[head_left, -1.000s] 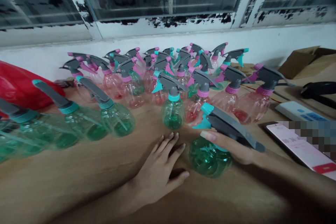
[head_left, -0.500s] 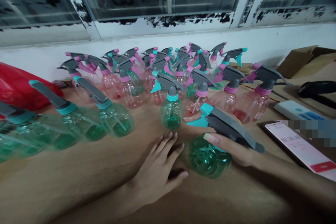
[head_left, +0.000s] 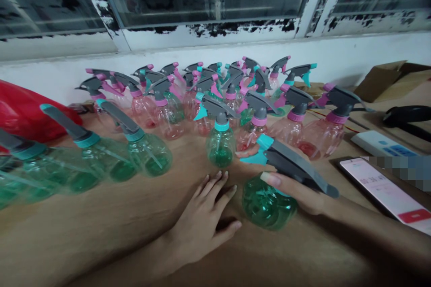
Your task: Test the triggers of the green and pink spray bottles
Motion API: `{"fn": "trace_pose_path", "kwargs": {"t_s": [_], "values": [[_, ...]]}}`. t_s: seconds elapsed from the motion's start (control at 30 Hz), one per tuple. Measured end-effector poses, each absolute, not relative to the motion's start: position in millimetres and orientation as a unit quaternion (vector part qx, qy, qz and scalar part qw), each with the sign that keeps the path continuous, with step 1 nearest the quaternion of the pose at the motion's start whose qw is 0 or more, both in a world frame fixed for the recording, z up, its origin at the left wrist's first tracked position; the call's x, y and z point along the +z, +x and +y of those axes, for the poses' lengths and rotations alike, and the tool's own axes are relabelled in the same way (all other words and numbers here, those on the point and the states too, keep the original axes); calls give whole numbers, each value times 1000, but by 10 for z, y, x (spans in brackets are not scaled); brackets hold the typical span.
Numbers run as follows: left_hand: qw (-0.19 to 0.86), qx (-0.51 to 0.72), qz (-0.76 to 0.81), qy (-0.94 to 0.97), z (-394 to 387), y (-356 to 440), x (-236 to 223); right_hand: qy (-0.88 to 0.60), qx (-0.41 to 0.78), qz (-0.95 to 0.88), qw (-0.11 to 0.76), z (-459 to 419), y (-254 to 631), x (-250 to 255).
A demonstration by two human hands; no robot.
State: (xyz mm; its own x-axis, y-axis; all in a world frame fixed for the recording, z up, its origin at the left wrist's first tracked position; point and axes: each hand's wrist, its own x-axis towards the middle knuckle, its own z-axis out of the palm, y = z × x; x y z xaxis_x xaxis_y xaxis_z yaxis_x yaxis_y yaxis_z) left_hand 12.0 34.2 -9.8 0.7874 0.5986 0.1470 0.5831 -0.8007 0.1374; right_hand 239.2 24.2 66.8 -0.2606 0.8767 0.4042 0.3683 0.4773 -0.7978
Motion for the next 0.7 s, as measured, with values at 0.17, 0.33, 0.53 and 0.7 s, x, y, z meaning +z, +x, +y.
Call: {"fn": "trace_pose_path", "kwargs": {"t_s": [0.17, 0.33, 0.53, 0.7], "values": [[42, 84, 315, 944, 339, 119, -101, -402, 293, -732, 465, 246, 2384, 675], [33, 77, 313, 946, 335, 126, -91, -411, 295, -732, 457, 243, 2384, 667], [42, 78, 315, 945, 343, 129, -85, -413, 300, -725, 462, 241, 2380, 673], [39, 79, 314, 945, 343, 124, -91, -396, 293, -731, 473, 250, 2370, 681]]}}
